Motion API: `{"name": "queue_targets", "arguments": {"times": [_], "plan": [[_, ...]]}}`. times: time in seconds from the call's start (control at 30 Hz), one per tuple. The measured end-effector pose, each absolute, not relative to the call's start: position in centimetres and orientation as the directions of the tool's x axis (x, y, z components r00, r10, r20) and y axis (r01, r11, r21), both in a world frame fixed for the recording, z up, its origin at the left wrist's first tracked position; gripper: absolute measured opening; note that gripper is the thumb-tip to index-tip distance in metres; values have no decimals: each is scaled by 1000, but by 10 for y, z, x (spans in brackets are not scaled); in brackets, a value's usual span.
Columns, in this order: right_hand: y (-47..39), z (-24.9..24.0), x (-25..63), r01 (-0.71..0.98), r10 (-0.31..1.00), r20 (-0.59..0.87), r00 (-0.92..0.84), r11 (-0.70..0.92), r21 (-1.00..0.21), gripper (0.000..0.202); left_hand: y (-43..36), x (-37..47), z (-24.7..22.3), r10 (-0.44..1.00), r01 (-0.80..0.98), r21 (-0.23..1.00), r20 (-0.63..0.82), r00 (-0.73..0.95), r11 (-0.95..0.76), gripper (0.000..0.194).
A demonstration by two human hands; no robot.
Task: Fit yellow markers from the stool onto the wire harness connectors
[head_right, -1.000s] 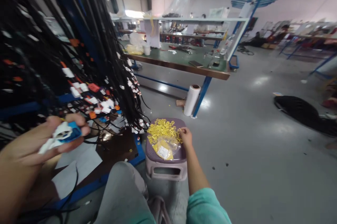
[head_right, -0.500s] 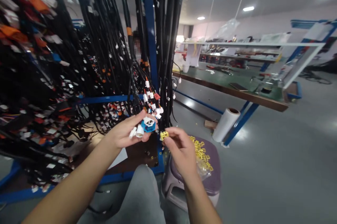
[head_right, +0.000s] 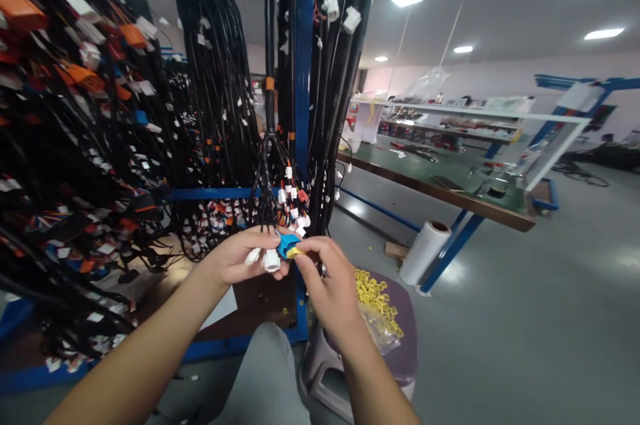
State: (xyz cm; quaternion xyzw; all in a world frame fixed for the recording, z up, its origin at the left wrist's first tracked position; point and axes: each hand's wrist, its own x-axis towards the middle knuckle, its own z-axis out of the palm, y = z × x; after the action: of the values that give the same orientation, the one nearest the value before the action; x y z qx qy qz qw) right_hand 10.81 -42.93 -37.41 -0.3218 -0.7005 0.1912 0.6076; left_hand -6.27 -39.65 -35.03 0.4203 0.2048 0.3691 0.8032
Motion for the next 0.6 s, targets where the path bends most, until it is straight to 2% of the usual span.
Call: {"name": "queue_targets", "arguments": {"times": [0.17, 0.33, 0.47, 0.6], "plan": [[-430, -370, 103, 225, 680, 730, -71, 724, -652, 8, -404, -62, -347, 823, -384, 861, -65, 564, 332, 21], [-431, -370, 100, 203, 671, 739, -70, 734, -647, 5, -407, -64, -344, 819, -382, 863, -60, 570, 330, 27], [-431, -374, 96, 191, 670, 741, -40, 733, -653, 4, -408, -64, -345, 812, -383, 866, -43, 583, 321, 21], [-431, -377, 91, 136, 715, 699, 22, 690, -711, 3, -407, -63, -346, 815, -373, 874, -43, 577, 310, 21]]}}
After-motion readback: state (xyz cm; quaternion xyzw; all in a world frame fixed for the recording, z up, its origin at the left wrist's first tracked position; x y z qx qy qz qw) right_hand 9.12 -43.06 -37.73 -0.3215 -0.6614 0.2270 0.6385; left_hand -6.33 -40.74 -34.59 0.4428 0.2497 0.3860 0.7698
